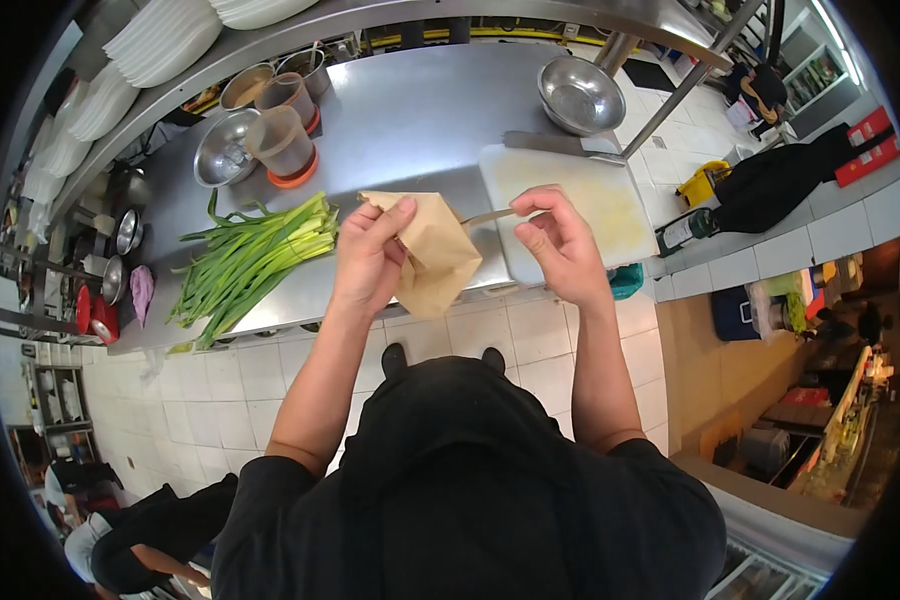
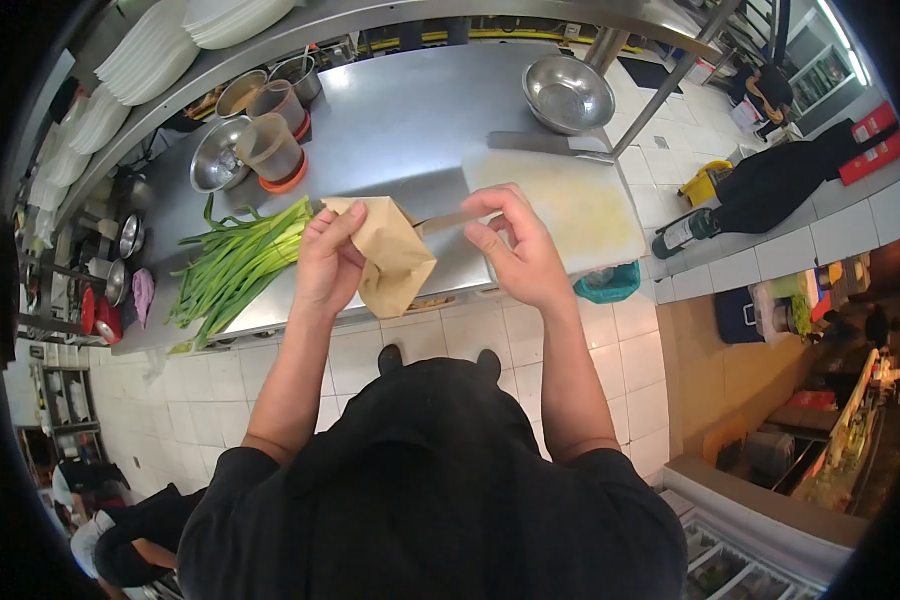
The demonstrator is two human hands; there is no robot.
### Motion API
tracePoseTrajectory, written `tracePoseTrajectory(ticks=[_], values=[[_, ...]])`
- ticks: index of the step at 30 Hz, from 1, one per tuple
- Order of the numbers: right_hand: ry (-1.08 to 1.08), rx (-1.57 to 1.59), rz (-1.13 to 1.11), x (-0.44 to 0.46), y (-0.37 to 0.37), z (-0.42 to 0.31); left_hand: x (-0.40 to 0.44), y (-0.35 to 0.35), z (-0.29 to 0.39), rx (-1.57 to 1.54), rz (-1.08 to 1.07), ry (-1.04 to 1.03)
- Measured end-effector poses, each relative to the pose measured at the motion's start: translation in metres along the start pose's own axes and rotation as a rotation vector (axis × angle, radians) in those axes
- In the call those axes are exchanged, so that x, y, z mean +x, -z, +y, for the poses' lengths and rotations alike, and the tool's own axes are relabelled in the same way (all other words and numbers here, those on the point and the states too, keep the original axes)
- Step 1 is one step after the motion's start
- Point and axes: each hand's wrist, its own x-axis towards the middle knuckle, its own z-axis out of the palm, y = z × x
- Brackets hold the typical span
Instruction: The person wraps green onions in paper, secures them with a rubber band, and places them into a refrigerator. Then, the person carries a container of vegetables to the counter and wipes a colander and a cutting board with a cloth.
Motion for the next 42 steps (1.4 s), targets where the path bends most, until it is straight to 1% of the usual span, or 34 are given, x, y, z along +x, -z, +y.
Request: tracePoseTrajectory(ticks=[1,2,4,6,8,10,11,13,14,15,16,18,19,20,22,23,24,26,27,28,30,31,33,34,36,37,38,39,40,41,42], values=[[0.041,-0.055,-0.091,0.003,0.006,-0.004,0.001,0.007,0.005,0.019,-0.072,0.003],[0.04,-0.051,-0.094,0.006,0.003,-0.006,0.001,0.013,0.008,0.038,-0.144,0.008],[0.319,-0.413,-0.208,0.013,-0.009,-0.007,0.001,0.014,0.011,0.032,-0.145,-0.005],[0.327,-0.427,-0.178,0.014,-0.027,0.0,-0.003,0.005,0.019,-0.055,-0.112,0.003],[0.34,-0.439,-0.154,0.018,-0.042,0.005,-0.005,-0.003,0.027,-0.067,-0.106,0.005],[0.423,-0.455,-0.075,0.022,-0.052,0.007,-0.006,-0.002,0.032,-0.08,-0.096,0.005],[0.429,-0.45,-0.082,0.023,-0.054,0.008,-0.004,0.002,0.033,-0.098,-0.127,0.021],[0.399,-0.518,-0.191,0.024,-0.053,0.01,0.0,0.01,0.041,-0.115,-0.153,0.029],[0.405,-0.513,-0.198,0.023,-0.052,0.008,0.006,0.015,0.048,-0.019,-0.246,0.013],[0.287,-0.37,-0.229,0.022,-0.05,0.006,0.01,0.02,0.056,0.076,-0.338,-0.004],[0.168,-0.228,-0.261,0.022,-0.047,0.005,0.011,0.024,0.069,0.074,-0.332,-0.015],[0.193,-0.177,-0.277,0.025,-0.04,0.007,0.007,0.019,0.103,1.132,-0.695,-0.09],[0.213,-0.128,-0.28,0.026,-0.035,0.008,0.004,0.01,0.118,1.585,-0.856,-0.011],[0.213,-0.129,-0.29,0.027,-0.03,0.01,0.002,0.002,0.122,1.58,-0.847,-0.014],[0.136,-0.076,-0.377,0.032,-0.022,0.012,0.001,-0.011,0.124,1.556,-1.028,0.27],[0.11,-0.111,-0.379,0.035,-0.021,0.007,0.011,0.005,0.116,1.486,-1.116,0.163],[0.113,-0.113,-0.384,0.037,-0.018,0.007,0.013,0.01,0.119,1.486,-1.111,0.158],[-0.098,-0.148,-0.356,0.042,-0.012,0.009,0.015,0.011,0.126,1.683,-1.182,-0.086],[-0.039,-0.159,-0.337,0.046,-0.012,0.013,0.011,0.009,0.128,1.551,-1.199,-0.142],[-0.033,-0.161,-0.333,0.049,-0.011,0.009,0.01,0.01,0.13,1.555,-1.202,-0.148],[-0.03,-0.318,-0.29,0.055,-0.008,0.001,0.009,0.016,0.137,1.601,-0.925,0.019],[-0.025,-0.32,-0.284,0.058,-0.003,0.003,0.008,0.019,0.147,1.604,-0.929,0.012],[-0.019,-0.312,-0.249,0.064,0.008,0.011,0.004,0.02,0.173,1.783,-0.732,-0.061],[-0.013,-0.313,-0.243,0.065,0.008,0.011,0.002,0.016,0.179,1.789,-0.735,-0.069],[-0.022,-0.401,-0.277,0.064,0.006,0.011,-0.003,0.014,0.186,1.934,-0.724,-0.351],[-0.016,-0.399,-0.279,0.064,0.002,0.013,-0.004,0.015,0.184,1.953,-0.693,-0.404],[0.008,-0.317,-0.254,0.065,-0.002,0.015,-0.003,0.016,0.181,1.956,-0.686,-0.407],[0.034,-0.235,-0.232,0.067,-0.005,0.016,-0.001,0.019,0.176,1.81,-0.545,-0.497],[0.044,-0.235,-0.239,0.069,-0.005,0.015,0.003,0.024,0.171,1.659,-0.407,-0.583],[-0.004,-0.183,-0.202,0.07,-0.004,0.014,0.013,0.038,0.169,1.597,-0.351,-0.697],[-0.05,-0.13,-0.165,0.072,-0.003,0.014,0.022,0.048,0.154,1.603,-0.343,-0.712]])
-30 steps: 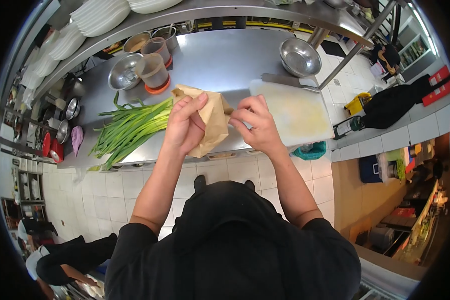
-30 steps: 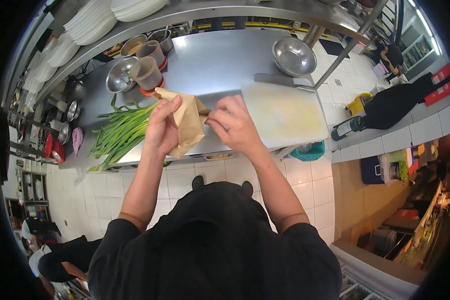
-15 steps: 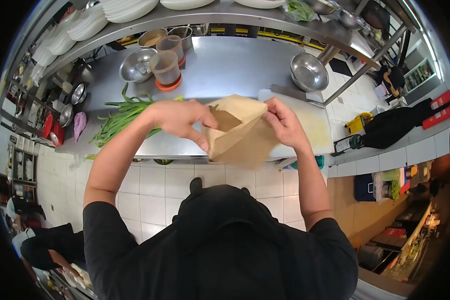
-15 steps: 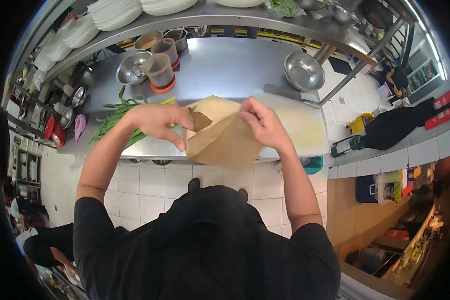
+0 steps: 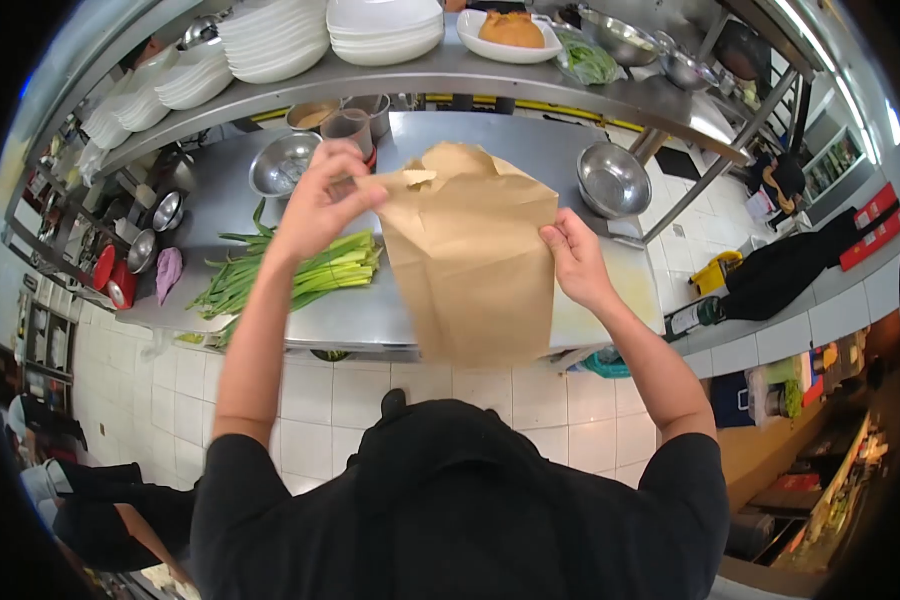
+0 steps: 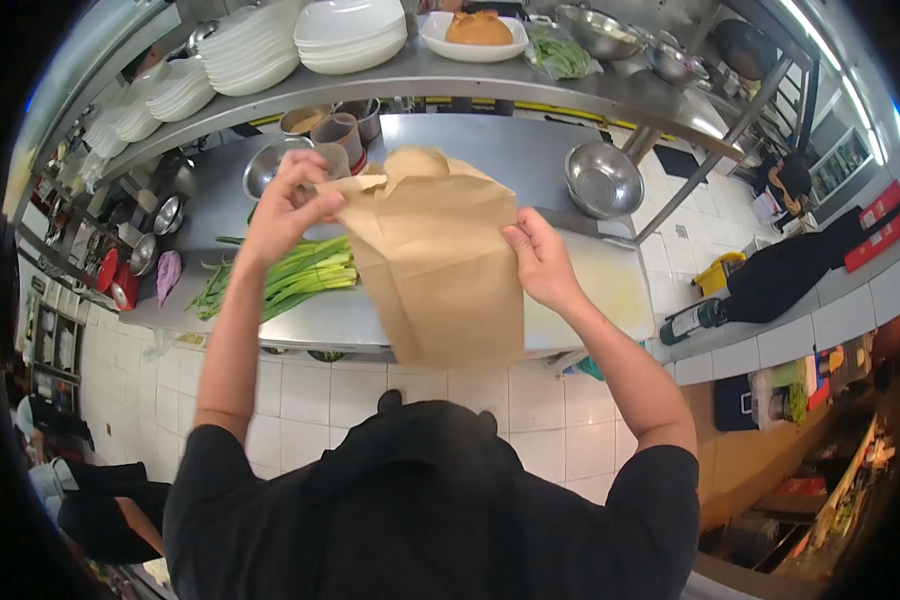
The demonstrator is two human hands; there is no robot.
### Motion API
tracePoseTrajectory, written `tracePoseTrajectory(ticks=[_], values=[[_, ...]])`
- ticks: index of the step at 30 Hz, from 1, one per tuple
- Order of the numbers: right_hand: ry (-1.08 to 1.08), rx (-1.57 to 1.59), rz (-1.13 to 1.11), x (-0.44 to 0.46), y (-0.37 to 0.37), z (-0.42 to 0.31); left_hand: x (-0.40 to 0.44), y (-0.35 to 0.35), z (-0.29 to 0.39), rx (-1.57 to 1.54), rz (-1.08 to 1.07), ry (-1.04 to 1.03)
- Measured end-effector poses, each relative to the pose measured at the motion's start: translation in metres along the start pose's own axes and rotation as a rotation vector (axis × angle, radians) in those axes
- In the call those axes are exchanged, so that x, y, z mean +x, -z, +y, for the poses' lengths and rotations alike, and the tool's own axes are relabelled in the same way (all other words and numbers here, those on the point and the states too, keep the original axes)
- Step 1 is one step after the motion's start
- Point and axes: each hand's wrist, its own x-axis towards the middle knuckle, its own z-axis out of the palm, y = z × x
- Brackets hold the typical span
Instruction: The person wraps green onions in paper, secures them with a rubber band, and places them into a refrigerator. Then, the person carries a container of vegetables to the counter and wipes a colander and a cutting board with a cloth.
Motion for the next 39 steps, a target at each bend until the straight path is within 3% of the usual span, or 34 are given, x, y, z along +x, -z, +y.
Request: tracePoseTrajectory(ticks=[2,4,7,10,12,14,17,18,20,21,22,24,26,28,32,35,37,39], values=[[0.025,0.042,0.013,0.002,0.004,0.012,-0.007,-0.043,-0.012,-1.202,0.607,0.228],[0.04,0.086,0.032,0.001,0.003,0.022,-0.014,-0.077,-0.009,-1.241,0.643,0.228],[0.069,0.078,0.051,-0.004,0.003,0.043,-0.02,-0.117,-0.012,-1.315,0.488,0.312],[0.099,0.013,0.029,-0.011,0.009,0.047,-0.026,-0.126,-0.022,-1.139,0.369,0.342],[0.078,0.125,0.135,-0.015,0.009,0.043,-0.023,-0.114,-0.017,-1.021,0.498,0.358],[0.059,0.235,0.241,-0.017,0.017,0.043,-0.016,-0.106,0.002,-0.942,0.497,0.336],[-0.095,0.247,-0.065,-0.022,0.04,0.047,-0.015,-0.089,0.017,-0.814,0.45,0.378],[-0.097,0.253,-0.064,-0.023,0.047,0.045,-0.014,-0.084,0.023,-0.81,0.446,0.382],[0.301,-0.033,-0.002,-0.023,0.06,0.006,-0.013,-0.074,0.038,-0.657,0.387,0.364],[0.354,-0.076,-0.165,-0.017,0.078,-0.001,-0.01,-0.071,0.048,-0.611,0.375,0.385],[0.348,-0.067,-0.175,-0.008,0.088,-0.02,-0.007,-0.066,0.054,-0.607,0.377,0.4],[0.539,-0.646,-0.601,0.005,0.103,-0.049,-0.005,-0.06,0.07,-0.258,0.307,0.287],[0.436,-0.651,-0.67,0.01,0.094,-0.045,0.0,-0.052,0.087,-0.13,0.27,0.231],[0.28,-0.688,-0.882,0.017,0.077,-0.033,0.001,-0.045,0.095,-0.122,0.232,0.235],[0.348,-0.746,-0.988,0.004,0.04,-0.007,0.002,-0.029,0.1,0.047,0.191,0.204],[0.269,-0.785,-1.05,0.006,0.033,0.011,-0.009,-0.011,0.098,0.179,0.131,0.232],[0.1,-0.544,-0.982,0.02,0.045,0.02,-0.024,-0.004,0.09,0.12,0.157,0.302],[0.082,-0.378,-0.912,0.021,0.052,0.028,-0.036,-0.003,0.083,0.025,0.186,0.448]])
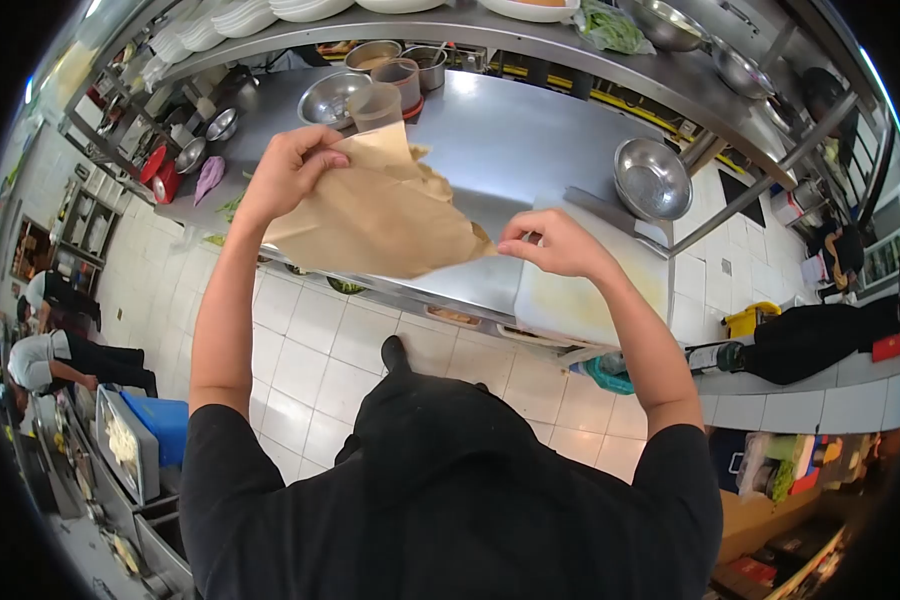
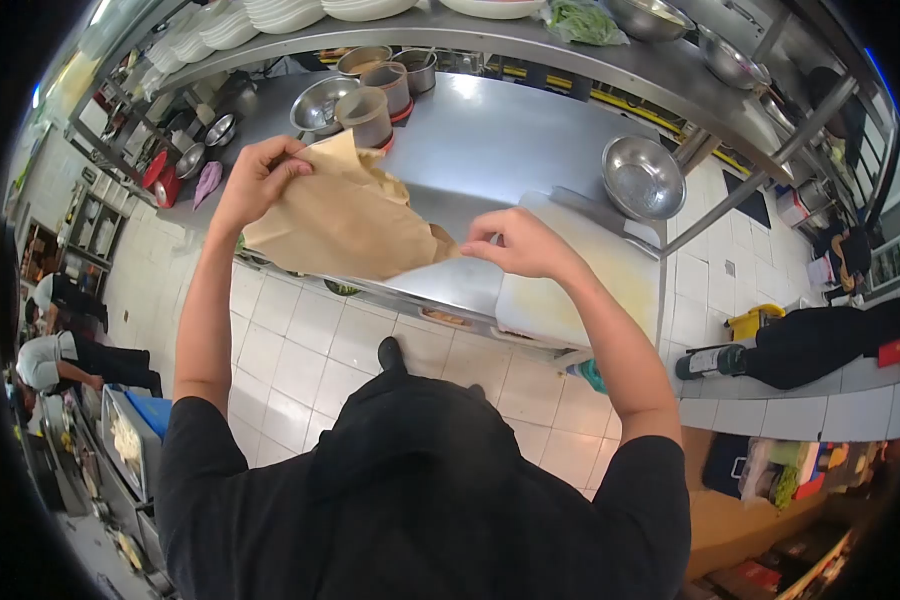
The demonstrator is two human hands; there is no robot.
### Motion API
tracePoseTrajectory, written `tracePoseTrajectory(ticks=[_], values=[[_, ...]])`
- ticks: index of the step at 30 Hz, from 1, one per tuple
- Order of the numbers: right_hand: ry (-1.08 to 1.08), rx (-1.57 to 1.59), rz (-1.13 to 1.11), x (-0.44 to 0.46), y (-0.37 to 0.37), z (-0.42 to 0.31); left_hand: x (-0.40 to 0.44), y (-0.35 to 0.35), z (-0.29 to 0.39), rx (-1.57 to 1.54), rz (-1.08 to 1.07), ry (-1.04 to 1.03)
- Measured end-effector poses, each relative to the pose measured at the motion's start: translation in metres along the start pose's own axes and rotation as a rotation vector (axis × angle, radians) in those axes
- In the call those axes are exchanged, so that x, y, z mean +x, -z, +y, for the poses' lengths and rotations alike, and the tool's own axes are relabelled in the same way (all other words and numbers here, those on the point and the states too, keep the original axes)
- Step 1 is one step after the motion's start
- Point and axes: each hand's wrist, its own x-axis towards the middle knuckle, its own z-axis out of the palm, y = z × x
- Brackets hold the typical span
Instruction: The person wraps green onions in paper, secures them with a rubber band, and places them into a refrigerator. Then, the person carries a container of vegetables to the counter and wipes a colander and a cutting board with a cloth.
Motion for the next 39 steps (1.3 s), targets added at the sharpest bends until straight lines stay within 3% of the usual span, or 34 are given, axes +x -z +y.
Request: tracePoseTrajectory(ticks=[2,4,5,8,10,13,17,18,19,21,22,23,24,26,27,28,30,32,35,39], values=[[0.036,0.16,0.086,0.002,-0.015,-0.001,-0.005,-0.007,-0.006,-0.065,-0.003,0.086],[0.006,0.48,0.503,0.009,-0.045,-0.01,-0.006,-0.02,-0.022,-0.177,0.002,0.154],[0.001,0.477,0.503,0.015,-0.058,-0.001,-0.006,-0.028,-0.03,-0.182,0.0,0.154],[-0.108,0.852,0.425,0.034,-0.082,0.028,-0.003,-0.048,-0.056,-0.195,-0.089,0.241],[-0.182,0.878,0.517,0.035,-0.095,0.046,0.002,-0.069,-0.087,-0.071,-0.118,0.135],[-0.336,0.846,0.847,0.057,-0.122,0.098,0.013,-0.134,-0.135,-0.117,-0.129,0.194],[-0.506,0.595,1.023,0.09,-0.13,0.183,0.01,-0.204,-0.188,-0.112,-0.125,0.232],[-0.559,0.469,1.077,0.099,-0.125,0.196,0.011,-0.213,-0.205,-0.138,-0.249,0.274],[-0.482,0.519,1.126,0.108,-0.121,0.201,0.009,-0.221,-0.215,-0.17,-0.381,0.321],[-0.448,0.686,1.196,0.127,-0.105,0.2,0.008,-0.237,-0.229,-0.264,-0.38,0.355],[-0.49,0.808,1.22,0.135,-0.095,0.186,0.004,-0.261,-0.245,-0.332,-0.235,0.392],[-0.567,0.559,1.24,0.144,-0.087,0.175,0.0,-0.281,-0.252,-0.401,-0.095,0.433],[-0.639,0.309,1.24,0.149,-0.083,0.164,-0.001,-0.289,-0.251,-0.428,-0.142,0.424],[-0.561,-0.21,1.109,0.144,-0.086,0.139,-0.001,-0.292,-0.243,-0.192,-0.112,0.309],[-0.6,-0.311,1.03,0.146,-0.098,0.131,-0.001,-0.29,-0.232,-0.214,-0.144,0.294],[-0.632,-0.407,0.943,0.147,-0.116,0.123,0.002,-0.271,-0.208,-0.047,-0.236,0.295],[-0.689,-0.777,0.628,0.147,-0.161,0.115,-0.003,-0.266,-0.194,0.116,-0.327,0.291],[-0.663,-0.731,0.493,0.141,-0.219,0.136,-0.007,-0.275,-0.197,0.536,-0.413,0.064],[-0.774,-0.676,0.493,0.15,-0.21,0.126,0.006,-0.272,-0.189,0.578,-0.353,0.001],[-0.689,-0.61,0.503,0.145,-0.206,0.128,0.021,-0.278,-0.193,0.557,-0.324,-0.039]])
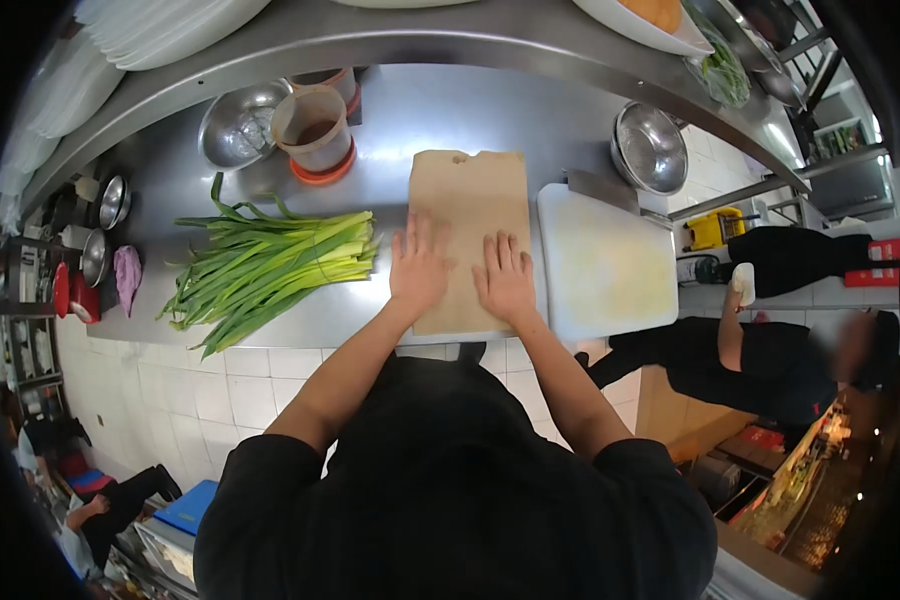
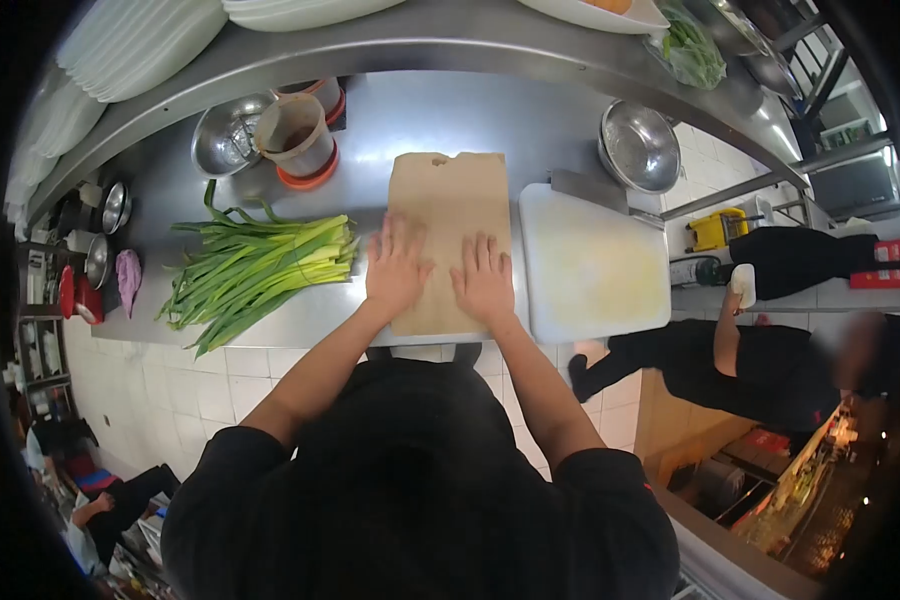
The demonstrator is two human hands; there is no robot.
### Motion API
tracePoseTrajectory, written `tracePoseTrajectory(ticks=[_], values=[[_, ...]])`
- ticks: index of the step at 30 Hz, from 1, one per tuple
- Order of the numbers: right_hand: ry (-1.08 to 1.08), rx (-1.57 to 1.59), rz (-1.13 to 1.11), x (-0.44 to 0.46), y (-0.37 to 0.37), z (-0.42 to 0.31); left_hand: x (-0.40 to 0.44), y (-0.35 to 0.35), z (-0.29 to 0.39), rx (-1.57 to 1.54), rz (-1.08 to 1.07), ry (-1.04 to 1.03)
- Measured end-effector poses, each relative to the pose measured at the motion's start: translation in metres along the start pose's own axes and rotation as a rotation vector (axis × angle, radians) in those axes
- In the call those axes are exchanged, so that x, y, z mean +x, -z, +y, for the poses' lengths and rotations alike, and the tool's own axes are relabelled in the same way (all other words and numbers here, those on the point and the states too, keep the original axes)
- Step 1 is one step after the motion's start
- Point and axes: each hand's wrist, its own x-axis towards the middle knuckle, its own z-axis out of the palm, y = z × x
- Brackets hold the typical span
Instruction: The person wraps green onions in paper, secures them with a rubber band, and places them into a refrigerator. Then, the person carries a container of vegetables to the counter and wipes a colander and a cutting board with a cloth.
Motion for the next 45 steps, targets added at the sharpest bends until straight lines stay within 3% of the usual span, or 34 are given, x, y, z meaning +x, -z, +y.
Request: tracePoseTrajectory(ticks=[2,4,6,10,12,14,16,18,19,21,22,24,26,28,30,32,33,35,36,38,39,40,42,44,45], values=[[0.059,0.056,-0.058,0.004,0.004,0.005,0.001,-0.041,-0.011,-0.154,-0.008,-0.099],[0.1,0.081,-0.031,0.005,0.003,0.012,-0.001,-0.046,-0.007,-0.135,0.016,-0.069],[0.164,0.121,-0.009,0.017,0.001,0.014,-0.005,-0.036,-0.005,-0.104,0.038,-0.016],[0.169,0.199,-0.01,0.05,0.018,-0.004,-0.035,0.002,-0.01,-0.343,-0.005,0.063],[0.233,0.525,0.063,0.082,0.041,-0.036,-0.062,-0.012,-0.031,-1.262,-0.135,0.758],[0.323,0.752,0.033,0.129,0.049,-0.076,-0.084,0.016,-0.054,-1.861,0.059,1.056],[0.294,0.959,-0.136,0.174,0.05,-0.118,-0.099,-0.002,-0.091,-1.847,0.366,1.163],[0.236,0.955,-0.385,0.214,0.024,-0.147,-0.092,0.012,-0.113,-1.919,0.401,1.187],[0.229,0.951,-0.383,0.223,0.027,-0.159,-0.086,0.017,-0.123,-1.99,0.436,1.217],[0.025,0.967,-1.003,0.228,0.032,-0.177,-0.078,0.009,-0.137,-2.061,0.404,1.247],[0.007,0.972,-1.008,0.232,0.027,-0.182,-0.076,0.004,-0.144,-2.127,0.383,1.275],[0.204,0.792,-1.059,0.232,0.013,-0.186,-0.074,0.008,-0.154,-2.205,0.325,1.327],[0.209,0.783,-1.029,0.213,0.052,-0.175,-0.079,0.023,-0.145,-2.293,0.259,1.379],[0.482,0.743,-0.71,0.195,0.069,-0.151,-0.083,0.059,-0.117,-2.198,0.177,1.138],[0.422,0.749,-0.708,0.169,0.114,-0.117,-0.086,0.081,-0.077,-2.219,0.086,1.178],[0.521,0.757,-0.648,0.148,0.139,-0.076,-0.09,0.093,-0.039,-2.215,-0.08,0.958],[0.501,0.752,-0.642,0.136,0.151,-0.054,-0.092,0.091,-0.022,-2.22,-0.105,0.949],[0.449,0.83,-0.666,0.111,0.17,-0.006,-0.093,0.089,0.009,-2.157,-0.388,0.809],[0.438,0.832,-0.663,0.1,0.169,0.019,-0.09,0.087,0.023,-2.155,-0.402,0.808],[0.235,1.052,-0.709,0.077,0.146,0.065,-0.087,0.081,0.046,-2.015,-0.813,0.66],[0.228,1.056,-0.705,0.066,0.124,0.079,-0.084,0.063,0.049,-1.861,-0.889,0.599],[0.286,0.878,-0.644,0.055,0.099,0.093,-0.085,0.049,0.05,-1.855,-0.895,0.593],[0.324,0.701,-0.567,0.037,0.089,0.103,-0.085,0.033,0.048,-1.131,-0.417,0.103],[0.148,0.589,-0.509,0.018,0.099,0.085,-0.08,0.058,0.042,-1.052,-0.45,0.046],[0.173,0.449,-0.522,0.014,0.109,0.079,-0.08,0.061,0.036,-0.815,-0.201,-0.197]])
